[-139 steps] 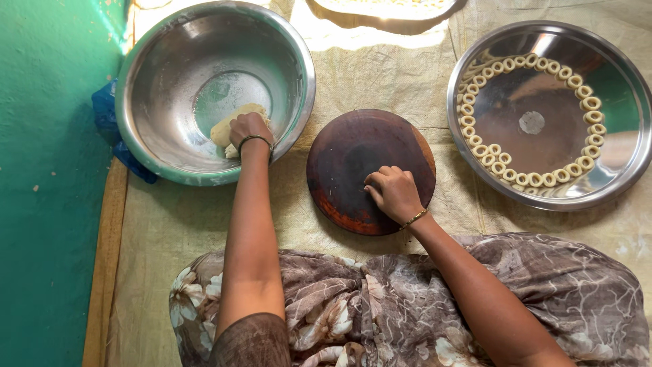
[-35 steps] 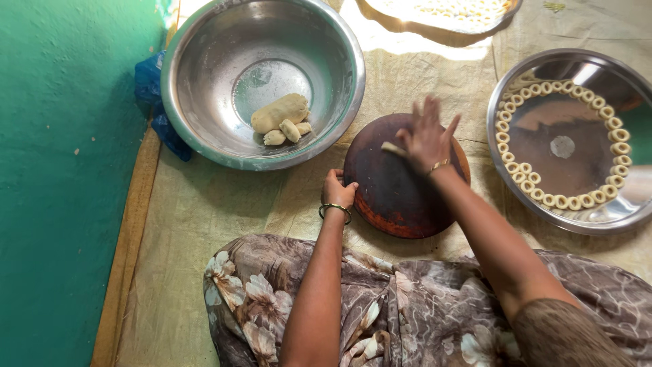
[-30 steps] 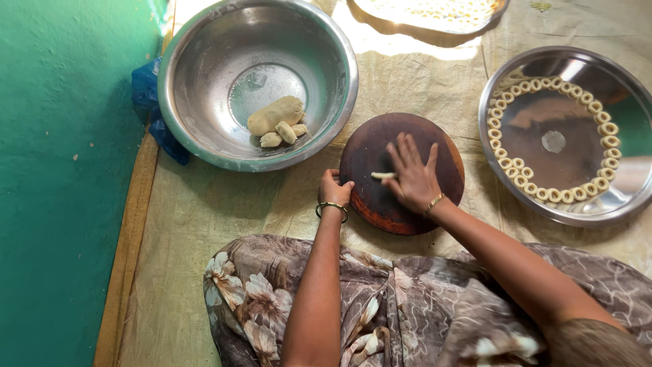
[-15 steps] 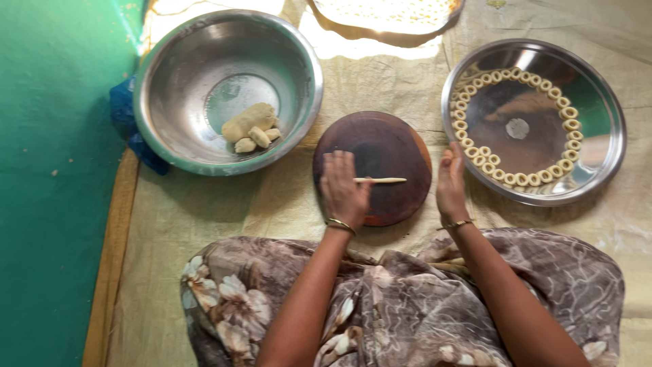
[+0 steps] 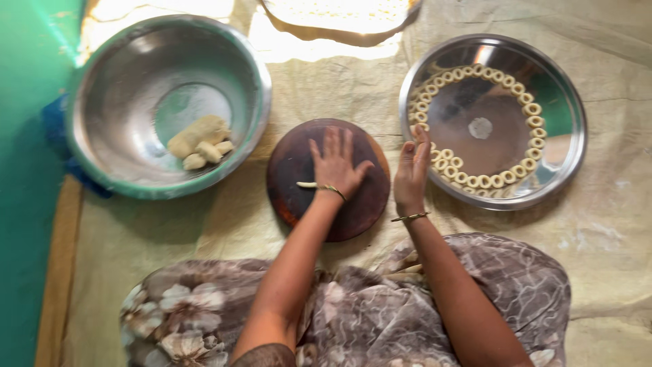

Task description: The person sits on the floor and shapes small pieces of dough into ring-shaped snacks by hand. They roll the dough into thin strips, join the ends to form rings, and place the finished rings into a metal tray. The process is repeated continuously.

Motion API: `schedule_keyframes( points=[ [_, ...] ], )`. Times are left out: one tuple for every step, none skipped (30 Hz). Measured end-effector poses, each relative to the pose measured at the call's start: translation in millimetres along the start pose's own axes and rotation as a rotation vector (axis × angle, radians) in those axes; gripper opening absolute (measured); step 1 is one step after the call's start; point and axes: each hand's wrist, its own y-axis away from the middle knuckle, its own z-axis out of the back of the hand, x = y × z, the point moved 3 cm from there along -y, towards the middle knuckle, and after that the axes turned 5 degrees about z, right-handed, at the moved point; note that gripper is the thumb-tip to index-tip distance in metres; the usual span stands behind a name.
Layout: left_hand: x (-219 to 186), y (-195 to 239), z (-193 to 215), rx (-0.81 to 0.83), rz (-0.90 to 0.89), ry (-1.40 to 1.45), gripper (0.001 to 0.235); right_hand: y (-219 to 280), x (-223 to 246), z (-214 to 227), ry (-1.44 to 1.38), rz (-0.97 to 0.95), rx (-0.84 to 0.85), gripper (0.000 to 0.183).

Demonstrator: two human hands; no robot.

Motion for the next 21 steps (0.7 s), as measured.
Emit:
schedule_keyframes(
  points=[
    [3.3,-14.9,-0.2,-0.003,0.033,0.000,0.098,-1.9,0.7,0.9,-0.045,-0.010,-0.004,0.062],
    [6.7,-29.3,0.4,-0.024,0.038,-0.025,0.098,-3.2,1.2,1.8,-0.057,-0.026,-0.010,0.062],
    [10.1,-43.2,1.4,-0.045,0.043,-0.049,0.098,-4.4,1.9,2.7,-0.069,-0.043,-0.016,0.062],
    [11.9,-51.3,1.8,-0.067,0.050,-0.075,0.098,-6.3,2.8,3.1,-0.084,-0.058,-0.021,0.062],
    [10.2,-54.3,0.9,-0.069,0.027,-0.109,0.098,-8.4,4.1,4.2,-0.093,-0.067,-0.025,0.062],
    [9.6,-57.9,1.5,-0.074,0.008,-0.146,0.097,-11.6,5.2,3.8,-0.106,-0.075,-0.027,0.062],
    [7.9,-60.5,2.2,-0.078,-0.012,-0.183,0.097,-14.2,6.0,3.3,-0.119,-0.082,-0.029,0.062],
    [6.2,-55.9,2.1,-0.106,-0.042,-0.173,0.098,-14.2,6.5,2.2,-0.119,-0.080,-0.025,0.061],
    [4.8,-46.5,2.0,-0.134,-0.071,-0.163,0.098,-13.6,6.9,0.8,-0.120,-0.078,-0.021,0.061],
    [4.7,-36.9,3.9,-0.167,-0.100,-0.156,0.099,-13.9,7.4,-2.0,-0.124,-0.073,-0.017,0.060],
    [4.0,-24.3,3.2,-0.104,-0.100,-0.155,0.101,-13.7,8.4,-4.4,-0.114,-0.060,0.003,0.060],
    [1.0,-7.2,2.4,-0.040,-0.103,-0.154,0.103,-13.2,9.6,-6.2,-0.103,-0.047,0.021,0.059],
    [-1.8,10.1,2.1,0.023,-0.105,-0.152,0.105,-12.0,10.8,-8.4,-0.092,-0.035,0.039,0.059],
    [-4.2,25.0,3.2,0.040,-0.117,-0.153,0.105,-10.3,10.3,-9.8,-0.050,-0.067,0.055,0.058],
    [-5.9,40.0,4.1,0.056,-0.129,-0.154,0.105,-8.2,9.9,-11.1,-0.008,-0.099,0.071,0.058],
    [-6.8,54.7,4.7,0.073,-0.140,-0.155,0.105,-5.5,9.9,-13.1,0.034,-0.131,0.088,0.057],
    [-8.0,69.3,4.4,0.107,-0.155,-0.131,0.105,-3.0,11.7,-13.4,0.032,-0.120,0.090,0.057],
    [-7.7,81.1,4.2,0.135,-0.169,-0.111,0.105,-3.2,13.8,-14.1,0.025,-0.103,0.090,0.057],
    [-6.5,93.2,3.5,0.163,-0.183,-0.090,0.105,-3.1,16.0,-14.4,0.019,-0.086,0.091,0.056],
    [-5.6,104.7,2.8,0.145,-0.222,-0.078,0.105,-2.6,17.5,-13.7,0.049,-0.079,0.092,0.056],
    [-4.3,115.0,1.2,0.128,-0.261,-0.067,0.104,-2.1,18.7,-13.0,0.079,-0.073,0.093,0.056]
  ],
)
